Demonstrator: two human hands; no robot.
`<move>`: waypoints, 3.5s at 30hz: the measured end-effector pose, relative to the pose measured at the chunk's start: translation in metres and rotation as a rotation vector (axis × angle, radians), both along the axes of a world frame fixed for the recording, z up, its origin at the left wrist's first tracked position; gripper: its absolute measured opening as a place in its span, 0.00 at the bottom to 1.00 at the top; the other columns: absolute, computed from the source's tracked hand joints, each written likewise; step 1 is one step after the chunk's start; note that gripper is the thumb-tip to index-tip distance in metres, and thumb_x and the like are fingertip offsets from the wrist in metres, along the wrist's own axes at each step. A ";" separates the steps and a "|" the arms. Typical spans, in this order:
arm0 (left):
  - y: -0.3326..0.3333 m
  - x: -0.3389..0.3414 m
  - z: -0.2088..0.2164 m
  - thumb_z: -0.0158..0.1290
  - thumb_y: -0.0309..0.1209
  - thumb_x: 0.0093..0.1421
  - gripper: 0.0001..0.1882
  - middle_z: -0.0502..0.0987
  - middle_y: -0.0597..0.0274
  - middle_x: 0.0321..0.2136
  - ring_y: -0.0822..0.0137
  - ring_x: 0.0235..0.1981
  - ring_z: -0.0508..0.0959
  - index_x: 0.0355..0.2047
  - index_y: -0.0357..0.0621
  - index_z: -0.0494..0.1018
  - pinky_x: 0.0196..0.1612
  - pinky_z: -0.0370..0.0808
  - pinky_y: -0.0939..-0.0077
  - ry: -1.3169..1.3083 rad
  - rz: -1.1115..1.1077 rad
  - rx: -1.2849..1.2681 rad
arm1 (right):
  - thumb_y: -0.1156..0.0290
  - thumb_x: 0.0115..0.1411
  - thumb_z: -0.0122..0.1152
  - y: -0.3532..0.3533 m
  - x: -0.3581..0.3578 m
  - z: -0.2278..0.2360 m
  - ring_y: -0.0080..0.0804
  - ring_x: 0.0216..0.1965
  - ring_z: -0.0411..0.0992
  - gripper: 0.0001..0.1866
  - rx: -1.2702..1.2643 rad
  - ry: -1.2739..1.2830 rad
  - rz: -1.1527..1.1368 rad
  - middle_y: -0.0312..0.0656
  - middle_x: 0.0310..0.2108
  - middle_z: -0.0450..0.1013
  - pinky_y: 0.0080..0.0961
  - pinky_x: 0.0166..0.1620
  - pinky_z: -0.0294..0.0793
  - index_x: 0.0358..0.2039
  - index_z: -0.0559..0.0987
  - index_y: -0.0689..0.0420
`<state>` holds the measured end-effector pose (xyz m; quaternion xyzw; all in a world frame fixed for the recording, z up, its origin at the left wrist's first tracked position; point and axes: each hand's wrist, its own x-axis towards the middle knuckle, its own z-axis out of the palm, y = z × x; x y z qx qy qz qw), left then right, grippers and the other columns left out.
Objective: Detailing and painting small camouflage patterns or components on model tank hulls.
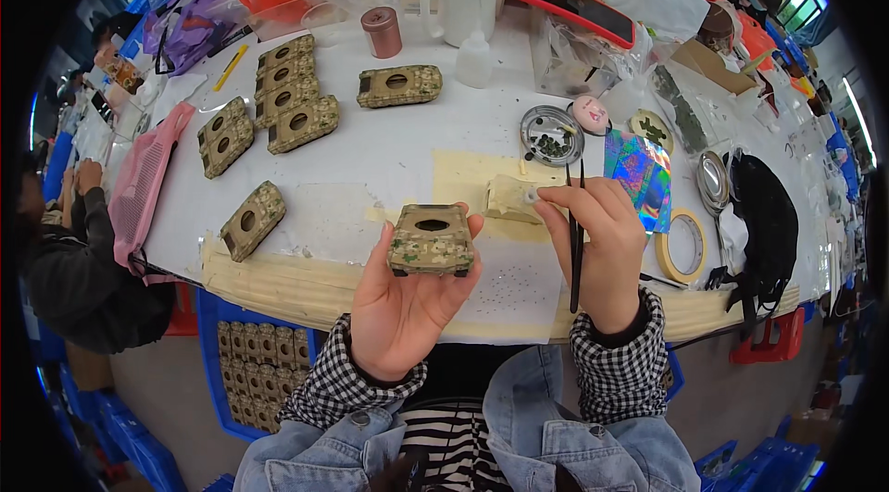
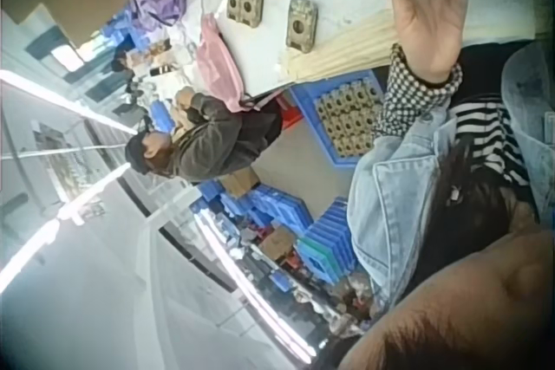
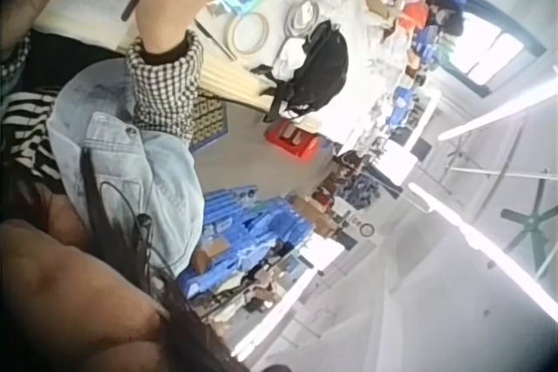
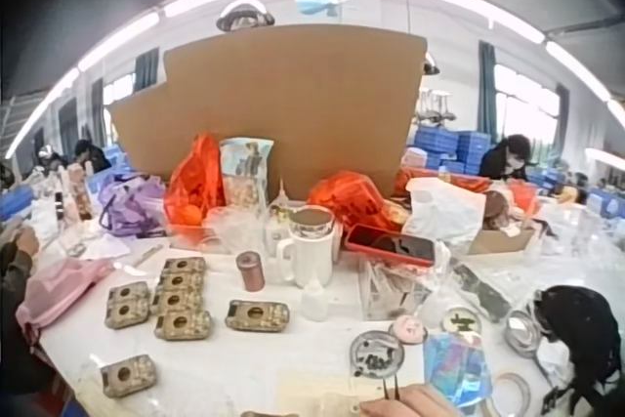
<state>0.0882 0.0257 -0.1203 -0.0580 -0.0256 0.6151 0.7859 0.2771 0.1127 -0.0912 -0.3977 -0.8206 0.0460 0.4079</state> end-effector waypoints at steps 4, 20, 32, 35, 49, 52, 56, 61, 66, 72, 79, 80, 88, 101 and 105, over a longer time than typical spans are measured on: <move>-0.001 0.001 0.000 0.31 0.44 0.69 0.29 0.53 0.41 0.61 0.53 0.58 0.65 0.62 0.36 0.48 0.62 0.64 0.58 0.070 0.013 0.019 | 0.79 0.44 0.68 -0.002 0.001 0.005 0.39 0.27 0.69 0.09 0.059 0.071 -0.027 0.42 0.24 0.70 0.28 0.30 0.68 0.29 0.78 0.60; -0.007 0.008 0.011 0.33 0.42 0.68 0.29 0.48 0.43 0.64 0.53 0.59 0.63 0.65 0.42 0.44 0.60 0.65 0.58 0.533 -0.040 0.057 | 0.68 0.66 0.45 -0.038 -0.008 0.012 0.25 0.30 0.69 0.09 -0.379 0.469 0.386 0.45 0.29 0.72 0.21 0.36 0.75 0.36 0.67 0.62; -0.006 0.008 0.010 0.32 0.41 0.68 0.29 0.49 0.42 0.63 0.53 0.61 0.61 0.65 0.41 0.43 0.60 0.66 0.59 0.535 -0.043 0.056 | 0.70 0.66 0.44 -0.039 -0.012 0.011 0.26 0.31 0.72 0.09 -0.478 0.562 0.421 0.45 0.29 0.68 0.22 0.36 0.80 0.37 0.66 0.65; -0.005 0.007 0.010 0.33 0.41 0.68 0.29 0.49 0.42 0.63 0.52 0.61 0.61 0.65 0.41 0.43 0.60 0.66 0.59 0.521 -0.049 0.056 | 0.71 0.66 0.44 -0.039 -0.012 0.010 0.26 0.31 0.72 0.09 -0.489 0.566 0.418 0.44 0.30 0.67 0.22 0.36 0.80 0.36 0.66 0.65; -0.004 0.007 0.009 0.32 0.40 0.68 0.29 0.50 0.42 0.63 0.52 0.61 0.60 0.65 0.41 0.42 0.60 0.65 0.57 0.480 -0.053 0.062 | 0.71 0.66 0.45 -0.038 -0.014 0.010 0.28 0.32 0.74 0.09 -0.533 0.610 0.422 0.43 0.31 0.65 0.25 0.37 0.80 0.36 0.66 0.66; -0.005 0.006 0.007 0.32 0.40 0.68 0.29 0.49 0.42 0.63 0.52 0.60 0.61 0.65 0.42 0.42 0.60 0.66 0.58 0.485 -0.053 0.069 | 0.73 0.65 0.46 -0.040 -0.016 0.013 0.28 0.33 0.74 0.07 -0.585 0.707 0.438 0.43 0.31 0.66 0.23 0.39 0.79 0.36 0.67 0.65; -0.005 0.003 0.005 0.34 0.41 0.68 0.30 0.48 0.41 0.63 0.53 0.58 0.64 0.66 0.44 0.41 0.60 0.66 0.59 0.451 -0.055 0.085 | 0.77 0.65 0.46 -0.036 -0.009 0.017 0.25 0.34 0.73 0.04 -0.570 0.814 0.319 0.43 0.32 0.69 0.19 0.39 0.75 0.36 0.68 0.65; -0.012 -0.007 -0.001 0.32 0.40 0.68 0.28 0.52 0.42 0.62 0.51 0.60 0.62 0.66 0.49 0.42 0.60 0.64 0.59 0.305 -0.005 0.112 | 0.82 0.54 0.59 -0.007 0.007 0.009 0.29 0.26 0.69 0.05 0.013 0.275 -0.055 0.42 0.25 0.69 0.22 0.29 0.66 0.32 0.74 0.63; -0.015 -0.011 -0.003 0.33 0.42 0.68 0.30 0.53 0.37 0.61 0.47 0.59 0.62 0.66 0.48 0.39 0.60 0.64 0.58 0.158 0.090 0.125 | 0.80 0.47 0.65 0.005 -0.004 -0.003 0.40 0.28 0.68 0.09 0.071 0.123 -0.052 0.43 0.25 0.67 0.30 0.30 0.67 0.30 0.76 0.60; -0.016 -0.010 -0.003 0.34 0.46 0.68 0.33 0.47 0.47 0.64 0.48 0.57 0.64 0.66 0.43 0.40 0.59 0.67 0.57 0.105 0.190 0.042 | 0.74 0.49 0.66 0.002 0.005 -0.005 0.43 0.32 0.68 0.16 -0.004 0.027 -0.035 0.46 0.29 0.69 0.32 0.35 0.69 0.39 0.75 0.60; -0.020 -0.014 -0.007 0.37 0.49 0.66 0.37 0.47 0.49 0.64 0.49 0.55 0.66 0.66 0.44 0.36 0.56 0.69 0.56 0.088 0.179 0.088 | 0.64 0.62 0.56 -0.046 0.048 -0.014 0.30 0.40 0.73 0.24 -0.529 0.461 0.202 0.49 0.37 0.75 0.26 0.46 0.70 0.51 0.66 0.68; -0.018 -0.014 -0.009 0.38 0.49 0.65 0.38 0.48 0.48 0.64 0.50 0.53 0.67 0.66 0.43 0.36 0.55 0.71 0.57 0.103 0.176 0.085 | 0.66 0.60 0.57 -0.052 0.054 -0.017 0.30 0.39 0.74 0.23 -0.622 0.413 0.198 0.49 0.36 0.75 0.26 0.46 0.70 0.51 0.67 0.68; -0.014 -0.013 -0.008 0.51 0.44 0.61 0.46 0.59 0.52 0.58 0.59 0.51 0.65 0.66 0.47 0.32 0.58 0.67 0.66 0.130 0.053 0.105 | 0.75 0.60 0.56 -0.058 0.065 -0.031 0.27 0.38 0.75 0.11 -1.026 0.603 0.219 0.47 0.34 0.76 0.20 0.43 0.73 0.41 0.74 0.69; -0.014 -0.011 -0.009 0.51 0.44 0.61 0.46 0.60 0.52 0.57 0.59 0.50 0.65 0.66 0.45 0.32 0.56 0.68 0.67 0.148 0.023 0.092 | 0.73 0.62 0.55 -0.054 0.050 -0.035 0.23 0.29 0.76 0.08 -1.050 0.616 0.066 0.42 0.27 0.74 0.15 0.32 0.76 0.33 0.72 0.67; -0.015 -0.011 -0.009 0.51 0.44 0.60 0.46 0.60 0.52 0.56 0.59 0.50 0.65 0.66 0.45 0.32 0.56 0.68 0.67 0.148 0.027 0.090 | 0.73 0.62 0.55 -0.054 0.049 -0.036 0.23 0.28 0.76 0.08 -1.042 0.623 0.054 0.41 0.26 0.74 0.15 0.32 0.76 0.33 0.72 0.67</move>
